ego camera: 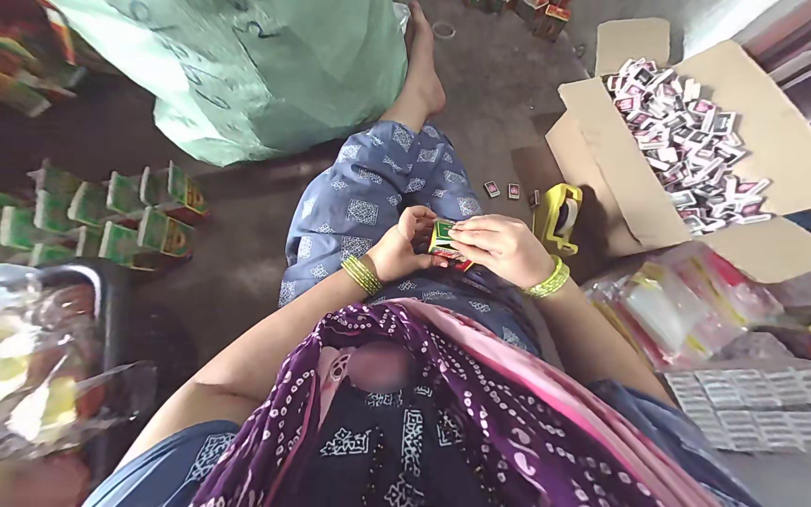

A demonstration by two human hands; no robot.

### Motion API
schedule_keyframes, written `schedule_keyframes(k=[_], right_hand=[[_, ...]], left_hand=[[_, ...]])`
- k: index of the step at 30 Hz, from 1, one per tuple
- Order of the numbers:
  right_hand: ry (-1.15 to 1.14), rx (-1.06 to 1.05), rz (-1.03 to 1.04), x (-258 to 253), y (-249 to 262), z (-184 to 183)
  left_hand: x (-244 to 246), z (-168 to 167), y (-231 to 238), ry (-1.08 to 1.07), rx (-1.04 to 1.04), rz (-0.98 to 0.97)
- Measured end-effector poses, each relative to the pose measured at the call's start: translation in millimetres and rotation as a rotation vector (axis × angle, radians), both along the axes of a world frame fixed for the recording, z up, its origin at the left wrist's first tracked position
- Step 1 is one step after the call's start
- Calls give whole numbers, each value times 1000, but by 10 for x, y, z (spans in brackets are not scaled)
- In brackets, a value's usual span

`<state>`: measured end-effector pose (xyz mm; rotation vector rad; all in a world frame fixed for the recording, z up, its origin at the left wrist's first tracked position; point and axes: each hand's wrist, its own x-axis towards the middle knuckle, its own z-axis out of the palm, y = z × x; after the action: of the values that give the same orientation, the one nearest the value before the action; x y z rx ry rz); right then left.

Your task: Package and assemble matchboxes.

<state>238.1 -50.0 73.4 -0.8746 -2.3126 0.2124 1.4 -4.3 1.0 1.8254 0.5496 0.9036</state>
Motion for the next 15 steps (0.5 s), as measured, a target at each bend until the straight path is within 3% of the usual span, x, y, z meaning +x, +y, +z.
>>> schedule_keyframes(k=[10, 15], right_hand=[[-176, 17, 70, -12, -34, 5], [-57, 19, -61, 11, -142, -267]], left_hand=[[-5, -11, -15, -19, -12, 4], [-4, -28, -18, 0, -72, 58]])
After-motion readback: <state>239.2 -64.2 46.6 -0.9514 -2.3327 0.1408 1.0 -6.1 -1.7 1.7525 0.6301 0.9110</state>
